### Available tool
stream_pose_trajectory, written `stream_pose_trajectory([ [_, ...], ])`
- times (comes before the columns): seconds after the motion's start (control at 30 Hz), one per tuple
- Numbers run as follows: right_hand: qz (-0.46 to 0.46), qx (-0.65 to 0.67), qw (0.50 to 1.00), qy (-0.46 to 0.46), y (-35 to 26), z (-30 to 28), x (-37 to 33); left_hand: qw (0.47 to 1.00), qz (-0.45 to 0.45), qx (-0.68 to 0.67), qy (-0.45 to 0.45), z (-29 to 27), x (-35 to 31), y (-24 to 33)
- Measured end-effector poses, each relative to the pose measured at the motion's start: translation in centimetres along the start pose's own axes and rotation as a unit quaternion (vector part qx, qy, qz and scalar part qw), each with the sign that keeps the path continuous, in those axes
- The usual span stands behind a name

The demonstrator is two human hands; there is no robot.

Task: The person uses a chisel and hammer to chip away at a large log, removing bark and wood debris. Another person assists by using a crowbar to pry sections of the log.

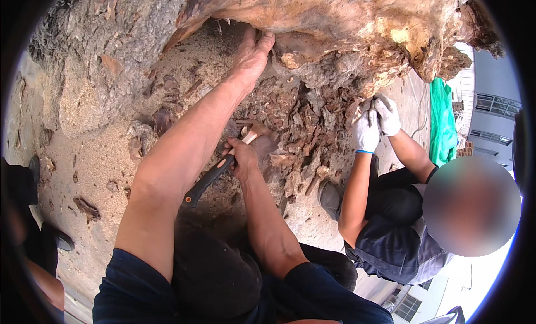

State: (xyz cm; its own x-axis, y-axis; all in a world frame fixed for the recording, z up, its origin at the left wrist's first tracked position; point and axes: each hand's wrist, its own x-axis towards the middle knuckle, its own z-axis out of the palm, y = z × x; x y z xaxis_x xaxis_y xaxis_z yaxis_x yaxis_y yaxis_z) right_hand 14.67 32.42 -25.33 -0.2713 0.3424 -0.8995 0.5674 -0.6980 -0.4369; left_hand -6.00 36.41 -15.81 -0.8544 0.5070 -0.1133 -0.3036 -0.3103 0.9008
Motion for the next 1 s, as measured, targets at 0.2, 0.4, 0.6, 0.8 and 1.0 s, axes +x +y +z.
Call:
stream_pose_trajectory([
  [0.2,0.007,-0.004,1.0,0.01,-0.1,-0.1,-0.2,0.998,-0.028,0.057,0.02,0.4,-0.1,-1.2],
  [0.4,0.002,-0.053,0.998,0.019,-0.1,0.4,-0.2,0.983,0.068,0.161,0.057,-0.4,1.3,-2.9],
  [0.6,0.003,-0.061,0.998,0.02,0.1,0.4,0.6,0.963,-0.024,0.261,0.056,0.5,0.2,0.3],
  [0.8,-0.005,-0.028,0.999,0.026,-0.5,0.8,-0.2,0.997,0.066,0.042,0.005,-2.8,2.0,-3.4],
  [1.0,-0.071,-0.037,0.997,0.009,-0.9,0.8,-1.3,0.99,0.036,0.13,-0.039,-1.5,1.5,-3.0],
])
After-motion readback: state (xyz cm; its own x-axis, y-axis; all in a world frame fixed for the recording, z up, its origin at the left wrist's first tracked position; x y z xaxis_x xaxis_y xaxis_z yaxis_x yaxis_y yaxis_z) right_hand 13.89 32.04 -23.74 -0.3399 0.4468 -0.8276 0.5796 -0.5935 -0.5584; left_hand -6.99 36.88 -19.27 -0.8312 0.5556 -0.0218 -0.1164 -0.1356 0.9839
